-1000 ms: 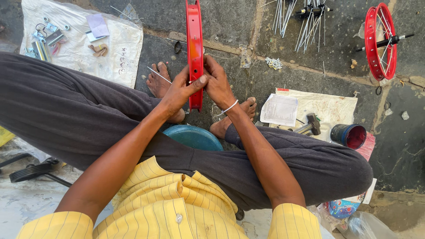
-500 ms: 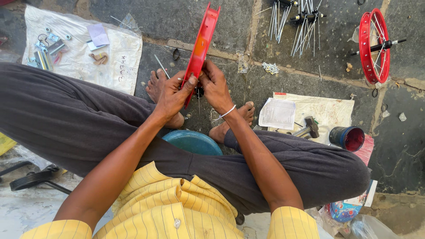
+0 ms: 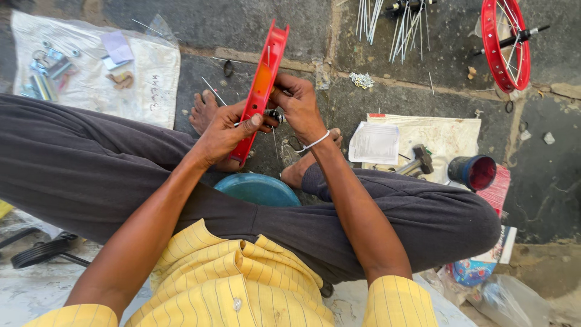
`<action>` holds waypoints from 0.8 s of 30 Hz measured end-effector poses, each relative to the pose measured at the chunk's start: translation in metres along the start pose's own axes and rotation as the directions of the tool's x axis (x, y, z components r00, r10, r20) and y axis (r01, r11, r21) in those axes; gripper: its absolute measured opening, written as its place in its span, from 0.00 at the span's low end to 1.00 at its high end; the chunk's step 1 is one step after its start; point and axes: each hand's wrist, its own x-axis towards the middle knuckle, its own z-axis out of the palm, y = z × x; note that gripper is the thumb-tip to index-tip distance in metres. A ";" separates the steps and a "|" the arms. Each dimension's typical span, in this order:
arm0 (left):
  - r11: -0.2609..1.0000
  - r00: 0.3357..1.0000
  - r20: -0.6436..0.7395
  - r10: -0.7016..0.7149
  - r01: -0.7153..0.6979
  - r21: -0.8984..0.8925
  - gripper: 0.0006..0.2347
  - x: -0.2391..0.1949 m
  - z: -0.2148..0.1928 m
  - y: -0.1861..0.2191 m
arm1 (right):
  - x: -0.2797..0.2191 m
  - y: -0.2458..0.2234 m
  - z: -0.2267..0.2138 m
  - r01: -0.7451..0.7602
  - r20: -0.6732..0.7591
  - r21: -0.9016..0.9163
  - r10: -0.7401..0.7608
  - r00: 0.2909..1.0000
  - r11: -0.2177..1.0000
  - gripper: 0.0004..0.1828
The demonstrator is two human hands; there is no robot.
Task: The person is assembling a bicycle wheel by hand, inserting metal spokes into a red rim and connecting them to the central hub. They manipulate the spokes and rim components to secure the structure.
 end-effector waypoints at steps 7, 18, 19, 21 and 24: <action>0.976 0.996 0.010 0.086 -0.087 0.198 0.17 -0.002 0.020 0.013 | 0.021 0.030 -0.078 -0.093 -0.173 -0.023 0.088 0.981 0.995 0.12; 0.995 0.998 -0.045 -0.043 0.039 -0.092 0.23 0.013 0.040 0.035 | 0.002 0.212 -0.284 -0.585 -0.814 -0.566 -0.279 0.510 0.581 0.23; 0.994 0.997 -0.047 -0.064 0.059 -0.096 0.24 0.015 0.040 0.033 | 0.004 0.215 -0.284 -0.603 -0.811 -0.577 -0.296 0.505 0.551 0.21; 0.986 0.990 -0.068 -0.120 0.110 -0.126 0.23 0.022 0.043 0.028 | 0.012 0.217 -0.284 -0.635 -0.802 -0.597 -0.330 0.498 0.490 0.18; 0.991 0.992 -0.056 -0.116 0.112 -0.069 0.19 0.032 0.039 0.023 | 0.017 0.223 -0.279 -0.647 -0.787 -0.617 -0.352 0.507 0.448 0.11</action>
